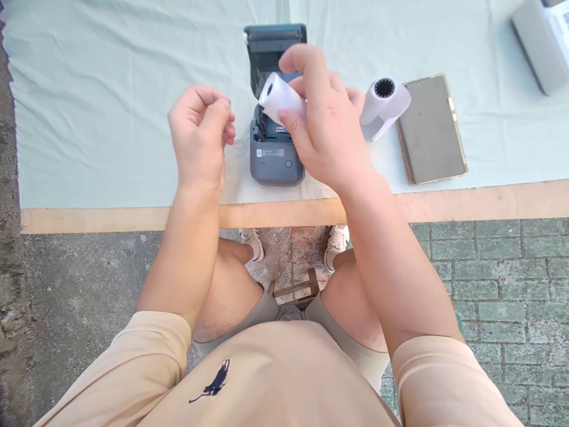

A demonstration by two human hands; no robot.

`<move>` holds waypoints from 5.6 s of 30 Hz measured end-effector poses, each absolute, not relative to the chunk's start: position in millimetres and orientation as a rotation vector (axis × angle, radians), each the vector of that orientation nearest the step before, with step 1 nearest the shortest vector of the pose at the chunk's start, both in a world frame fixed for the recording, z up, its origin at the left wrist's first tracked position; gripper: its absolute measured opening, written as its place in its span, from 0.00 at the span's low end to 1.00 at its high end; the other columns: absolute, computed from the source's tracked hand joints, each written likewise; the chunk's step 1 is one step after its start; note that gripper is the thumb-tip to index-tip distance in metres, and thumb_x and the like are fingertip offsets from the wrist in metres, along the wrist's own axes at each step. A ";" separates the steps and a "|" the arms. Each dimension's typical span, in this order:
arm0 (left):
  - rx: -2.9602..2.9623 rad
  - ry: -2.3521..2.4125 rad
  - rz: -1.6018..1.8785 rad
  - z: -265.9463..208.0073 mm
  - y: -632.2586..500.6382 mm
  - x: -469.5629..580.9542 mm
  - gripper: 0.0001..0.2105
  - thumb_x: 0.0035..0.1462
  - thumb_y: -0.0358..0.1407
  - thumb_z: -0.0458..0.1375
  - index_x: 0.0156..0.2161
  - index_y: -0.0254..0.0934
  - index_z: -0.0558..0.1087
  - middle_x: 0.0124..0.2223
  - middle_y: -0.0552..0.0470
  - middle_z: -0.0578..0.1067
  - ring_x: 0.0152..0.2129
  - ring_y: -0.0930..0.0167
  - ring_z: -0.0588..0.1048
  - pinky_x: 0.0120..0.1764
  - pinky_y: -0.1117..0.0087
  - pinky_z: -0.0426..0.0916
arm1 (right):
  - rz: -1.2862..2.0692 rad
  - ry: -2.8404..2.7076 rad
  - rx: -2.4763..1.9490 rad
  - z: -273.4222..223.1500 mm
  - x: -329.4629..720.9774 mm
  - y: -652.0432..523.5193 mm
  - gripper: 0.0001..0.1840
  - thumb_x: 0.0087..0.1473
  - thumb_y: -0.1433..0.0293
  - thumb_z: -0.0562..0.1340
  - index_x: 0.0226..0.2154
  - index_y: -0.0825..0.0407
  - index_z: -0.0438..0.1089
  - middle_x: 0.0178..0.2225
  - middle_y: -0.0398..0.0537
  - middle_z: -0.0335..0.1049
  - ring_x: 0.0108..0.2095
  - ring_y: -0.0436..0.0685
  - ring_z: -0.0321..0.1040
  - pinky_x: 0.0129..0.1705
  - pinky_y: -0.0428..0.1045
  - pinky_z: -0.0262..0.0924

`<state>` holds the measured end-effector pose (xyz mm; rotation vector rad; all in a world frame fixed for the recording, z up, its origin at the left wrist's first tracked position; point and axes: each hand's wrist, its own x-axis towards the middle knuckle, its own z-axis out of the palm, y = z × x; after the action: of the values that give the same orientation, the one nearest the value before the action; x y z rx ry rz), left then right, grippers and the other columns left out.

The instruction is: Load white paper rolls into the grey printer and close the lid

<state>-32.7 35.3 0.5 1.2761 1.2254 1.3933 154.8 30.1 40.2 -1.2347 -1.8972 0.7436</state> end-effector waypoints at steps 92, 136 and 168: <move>0.951 0.806 1.300 -0.4 5.2 2.5 0.22 0.43 0.47 0.66 0.42 0.43 0.67 0.39 0.54 0.74 0.43 0.67 0.76 0.40 0.67 0.72 | 0.968 -1.431 -1.072 20.6 150.2 -9.5 0.09 0.54 0.61 0.48 0.38 0.45 0.54 0.61 0.41 0.51 0.64 0.55 0.53 0.61 0.59 0.59; 0.839 0.730 1.196 -3.8 7.0 7.5 0.12 0.57 0.40 0.46 0.40 0.41 0.69 0.40 0.52 0.77 0.55 0.62 0.71 0.49 0.57 0.74 | 1.379 -1.434 -0.997 11.2 181.6 10.3 0.38 0.47 0.61 0.65 0.58 0.36 0.51 0.57 0.41 0.61 0.54 0.55 0.65 0.47 0.52 0.70; 0.815 0.682 1.126 -3.2 0.2 22.4 0.08 0.60 0.36 0.53 0.44 0.40 0.69 0.37 0.56 0.74 0.38 0.76 0.78 0.35 0.79 0.71 | 0.483 -2.260 -1.674 60.2 174.2 11.5 0.16 0.48 0.74 0.59 0.40 0.42 0.68 0.40 0.44 0.74 0.50 0.69 0.54 0.51 0.70 0.48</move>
<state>22.4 0.2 -3.2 0.8151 0.6824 1.1255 174.2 11.5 60.2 -1.6736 -2.2596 0.4828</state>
